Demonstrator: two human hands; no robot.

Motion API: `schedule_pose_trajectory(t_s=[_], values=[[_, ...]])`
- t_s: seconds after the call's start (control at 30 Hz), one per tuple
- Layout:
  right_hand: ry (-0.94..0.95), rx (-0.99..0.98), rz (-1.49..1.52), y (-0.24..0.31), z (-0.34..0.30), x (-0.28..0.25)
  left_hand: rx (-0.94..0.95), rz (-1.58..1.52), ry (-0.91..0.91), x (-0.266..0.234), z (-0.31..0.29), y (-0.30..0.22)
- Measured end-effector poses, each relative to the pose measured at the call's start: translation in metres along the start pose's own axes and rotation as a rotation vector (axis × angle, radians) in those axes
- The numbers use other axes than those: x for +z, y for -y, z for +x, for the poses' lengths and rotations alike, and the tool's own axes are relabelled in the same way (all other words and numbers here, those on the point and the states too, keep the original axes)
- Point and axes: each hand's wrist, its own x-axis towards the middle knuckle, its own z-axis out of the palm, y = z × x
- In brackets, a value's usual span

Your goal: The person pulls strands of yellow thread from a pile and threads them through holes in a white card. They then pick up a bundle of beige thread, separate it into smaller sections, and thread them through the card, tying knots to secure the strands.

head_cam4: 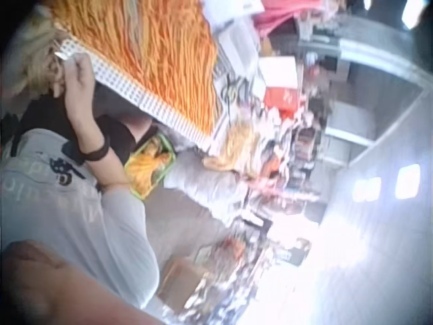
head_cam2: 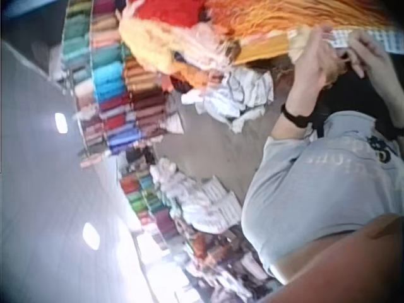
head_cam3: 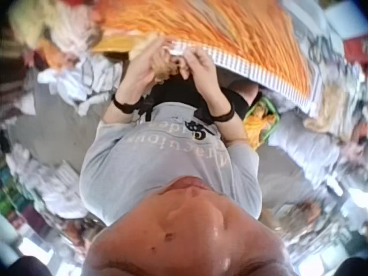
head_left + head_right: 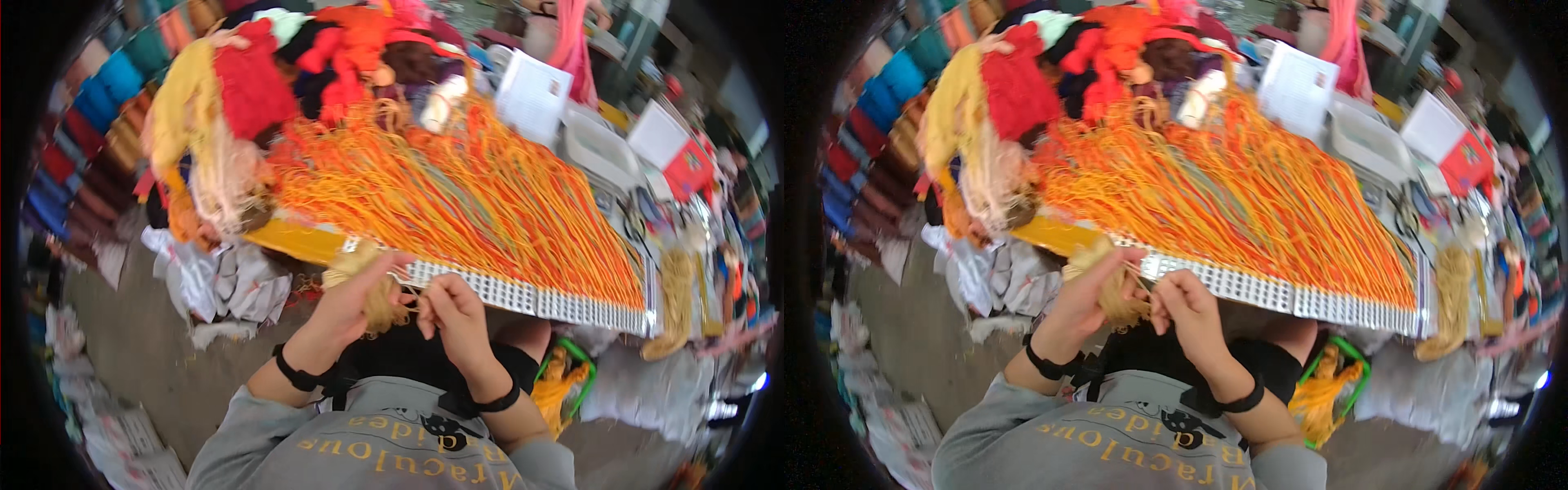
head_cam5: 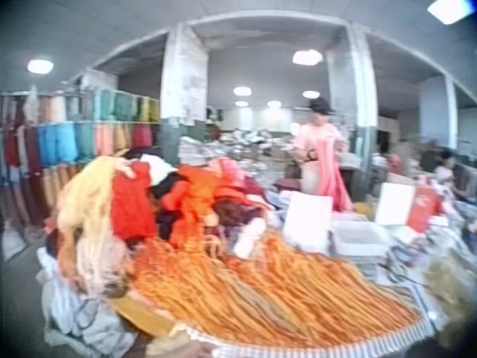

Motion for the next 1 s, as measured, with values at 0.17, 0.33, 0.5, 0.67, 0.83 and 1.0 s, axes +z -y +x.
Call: schedule_pose_trajectory(t_s=[0.17,0.33,0.5,0.67,0.83,1.0], values=[[0.035,-0.027,0.014,-0.008,-0.001,0.009,0.022,0.013,0.059,-0.015,-0.010,-0.003],[0.029,-0.054,-0.035,-0.006,-0.002,0.008,0.030,0.017,0.085,-0.013,-0.008,-0.005],[0.010,-0.038,-0.079,-0.004,-0.003,0.009,0.050,-0.062,0.112,-0.016,-0.005,-0.005],[0.326,0.243,-0.110,0.007,-0.003,0.003,-0.009,-0.052,0.105,-0.024,-0.002,-0.004],[-0.039,-0.074,0.442,0.001,0.008,-0.004,-0.039,-0.111,0.301,-0.037,0.001,-0.003],[-0.073,-0.093,0.090,0.001,0.011,0.000,-0.044,-0.144,0.168,-0.019,-0.002,-0.004]])
